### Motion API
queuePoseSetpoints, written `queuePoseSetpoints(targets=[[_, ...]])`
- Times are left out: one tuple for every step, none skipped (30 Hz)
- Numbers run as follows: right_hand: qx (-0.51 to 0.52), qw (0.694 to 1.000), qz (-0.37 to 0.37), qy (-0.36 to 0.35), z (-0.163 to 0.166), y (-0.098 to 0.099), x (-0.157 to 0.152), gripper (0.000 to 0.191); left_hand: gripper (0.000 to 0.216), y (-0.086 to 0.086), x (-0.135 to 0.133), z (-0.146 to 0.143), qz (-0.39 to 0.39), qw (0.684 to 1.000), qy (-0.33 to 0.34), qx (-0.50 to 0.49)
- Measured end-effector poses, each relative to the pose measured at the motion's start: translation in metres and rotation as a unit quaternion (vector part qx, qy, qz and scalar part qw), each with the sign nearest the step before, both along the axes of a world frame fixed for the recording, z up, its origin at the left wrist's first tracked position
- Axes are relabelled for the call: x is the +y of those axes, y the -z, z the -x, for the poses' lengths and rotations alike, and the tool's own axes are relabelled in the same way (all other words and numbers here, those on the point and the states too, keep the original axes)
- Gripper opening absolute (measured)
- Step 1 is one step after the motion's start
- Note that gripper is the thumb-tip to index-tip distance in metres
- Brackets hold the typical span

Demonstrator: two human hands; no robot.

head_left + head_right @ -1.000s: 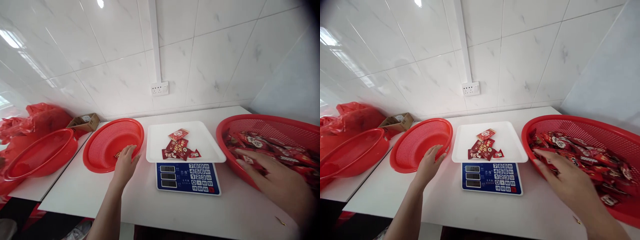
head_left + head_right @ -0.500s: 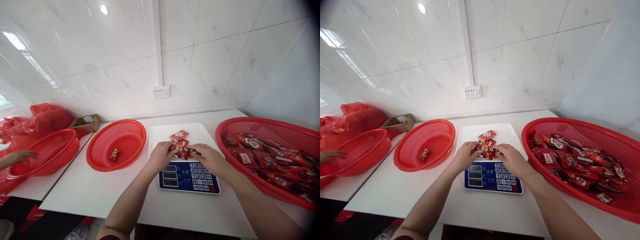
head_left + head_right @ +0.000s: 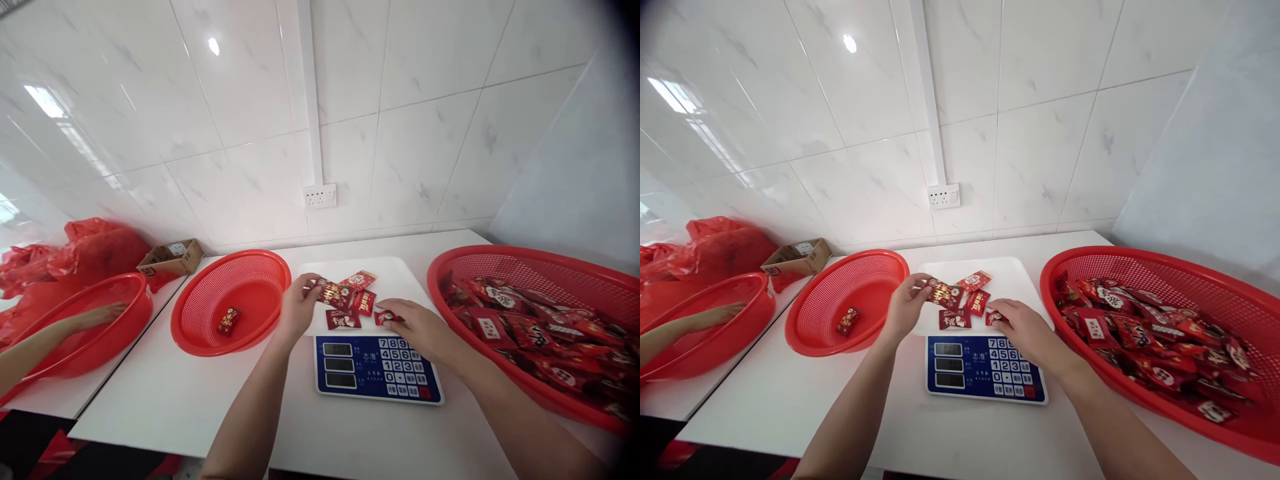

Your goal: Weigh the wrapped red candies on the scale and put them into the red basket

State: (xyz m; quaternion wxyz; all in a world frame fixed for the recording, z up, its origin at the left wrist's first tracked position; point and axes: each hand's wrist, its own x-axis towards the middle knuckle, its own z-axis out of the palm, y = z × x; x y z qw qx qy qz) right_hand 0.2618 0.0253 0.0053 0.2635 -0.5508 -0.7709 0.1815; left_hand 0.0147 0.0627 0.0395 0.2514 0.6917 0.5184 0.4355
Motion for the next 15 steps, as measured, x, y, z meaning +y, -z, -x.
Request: queuePoseSetpoints(targets=[[0.001, 1.0, 0.007, -0.005, -0.001, 0.0, 0.001, 0.037, 0.019, -0.003, 0.0, 0.011, -0.009, 1.0, -0.025, -0.002], [0.002, 1.0, 0.012, -0.008, -0.003, 0.001, 0.002, 0.036, 0.02, -0.006, -0.001, 0.023, -0.018, 0.999, -0.051, 0.0], [0.002, 1.0, 0.015, -0.01, -0.004, 0.001, 0.003, 0.036, 0.02, -0.008, -0.002, 0.035, -0.025, 0.997, -0.079, 0.007], [0.002, 1.0, 0.015, -0.01, -0.005, 0.002, 0.004, 0.036, 0.021, -0.01, -0.005, 0.046, -0.03, 0.994, -0.105, 0.018], [0.003, 1.0, 0.013, -0.007, -0.005, 0.001, 0.005, 0.035, 0.022, -0.012, -0.008, 0.056, -0.033, 0.991, -0.127, 0.032], [0.006, 1.0, 0.008, -0.001, -0.005, 0.0, 0.006, 0.034, 0.023, -0.013, -0.012, 0.065, -0.034, 0.988, -0.144, 0.044], [0.013, 1.0, 0.001, 0.007, -0.003, -0.001, 0.007, 0.033, 0.025, -0.013, -0.017, 0.071, -0.03, 0.986, -0.153, 0.063], [0.023, 1.0, -0.007, 0.015, -0.001, -0.004, 0.008, 0.032, 0.027, -0.013, -0.022, 0.076, -0.02, 0.984, -0.153, 0.091], [0.034, 0.999, -0.016, 0.019, 0.003, -0.007, 0.008, 0.031, 0.031, -0.012, -0.028, 0.079, -0.005, 0.98, -0.148, 0.13], [0.045, 0.999, -0.024, 0.018, 0.008, -0.01, 0.009, 0.031, 0.034, -0.01, -0.035, 0.081, 0.014, 0.974, -0.14, 0.175], [0.055, 0.998, -0.03, 0.008, 0.013, -0.014, 0.009, 0.031, 0.036, -0.007, -0.041, 0.083, 0.035, 0.965, -0.132, 0.224], [0.063, 0.997, -0.034, -0.008, 0.02, -0.017, 0.009, 0.03, 0.038, -0.004, -0.047, 0.084, 0.053, 0.953, -0.128, 0.27], [0.067, 0.997, -0.036, -0.026, 0.026, -0.02, 0.01, 0.03, 0.04, -0.001, -0.052, 0.084, 0.067, 0.941, -0.127, 0.307], [0.069, 0.996, -0.036, -0.043, 0.033, -0.022, 0.011, 0.03, 0.041, 0.002, -0.057, 0.085, 0.072, 0.932, -0.13, 0.331], [0.067, 0.996, -0.035, -0.053, 0.04, -0.024, 0.013, 0.03, 0.04, 0.004, -0.062, 0.087, 0.071, 0.925, -0.135, 0.348]])
